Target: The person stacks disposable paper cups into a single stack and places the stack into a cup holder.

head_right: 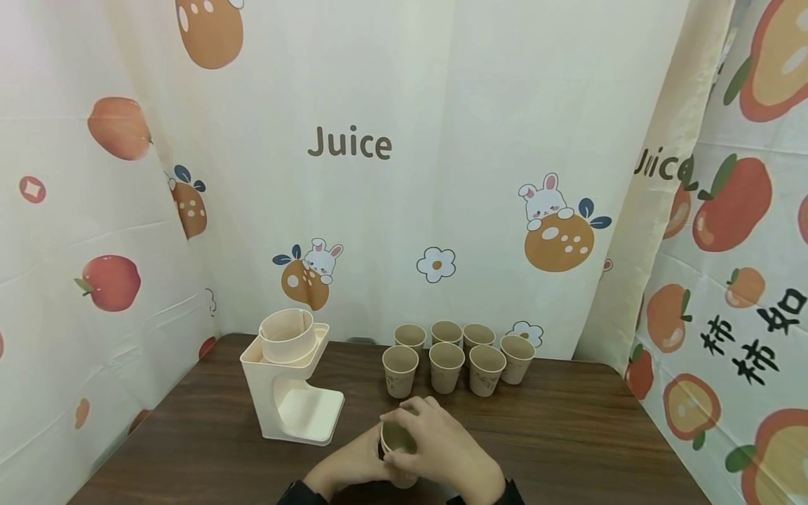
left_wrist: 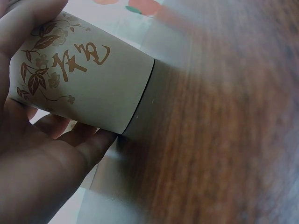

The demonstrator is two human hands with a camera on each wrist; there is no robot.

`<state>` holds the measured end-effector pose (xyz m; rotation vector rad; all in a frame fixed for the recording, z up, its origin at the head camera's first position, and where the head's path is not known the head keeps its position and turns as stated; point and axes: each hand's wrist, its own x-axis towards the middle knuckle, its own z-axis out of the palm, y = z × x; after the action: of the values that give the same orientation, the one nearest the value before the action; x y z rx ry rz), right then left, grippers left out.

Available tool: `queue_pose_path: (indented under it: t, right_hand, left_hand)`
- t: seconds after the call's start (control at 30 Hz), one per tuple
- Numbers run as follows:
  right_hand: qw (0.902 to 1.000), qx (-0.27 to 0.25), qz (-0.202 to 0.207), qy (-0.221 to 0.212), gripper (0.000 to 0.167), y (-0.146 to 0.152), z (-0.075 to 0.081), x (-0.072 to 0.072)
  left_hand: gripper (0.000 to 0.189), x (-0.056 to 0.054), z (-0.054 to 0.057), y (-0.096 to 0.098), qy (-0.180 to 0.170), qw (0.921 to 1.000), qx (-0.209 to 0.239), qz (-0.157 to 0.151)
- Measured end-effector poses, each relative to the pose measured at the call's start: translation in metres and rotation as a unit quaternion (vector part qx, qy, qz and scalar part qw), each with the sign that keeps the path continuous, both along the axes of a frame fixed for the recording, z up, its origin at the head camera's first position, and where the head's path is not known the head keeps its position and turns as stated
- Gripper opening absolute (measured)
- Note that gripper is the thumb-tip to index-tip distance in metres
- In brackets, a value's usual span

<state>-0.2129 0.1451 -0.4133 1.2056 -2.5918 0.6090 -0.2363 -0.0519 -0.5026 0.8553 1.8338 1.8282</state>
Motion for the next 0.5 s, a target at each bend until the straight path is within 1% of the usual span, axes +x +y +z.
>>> queue_pose_path:
  t: [0.13, 0.27, 0.5]
  right_hand:
    - [0.9999, 0.003, 0.001, -0.016, 0.038, 0.0007, -0.0021, -0.0015]
    - [0.9998, 0.005, 0.003, -0.02, 0.039, 0.0008, -0.0025, -0.0024]
    - [0.9995, 0.009, 0.006, -0.03, 0.046, 0.0017, -0.0018, -0.0027]
  left_hand:
    - [0.063, -0.0009, -0.0013, -0.0003, 0.009, 0.9999, 0.006, -0.009]
    - [0.062, -0.0016, -0.001, 0.0002, 0.013, 0.9997, 0.009, -0.016]
    - [0.068, -0.0003, -0.0001, -0.0002, 0.02, 0.9998, 0.005, -0.006]
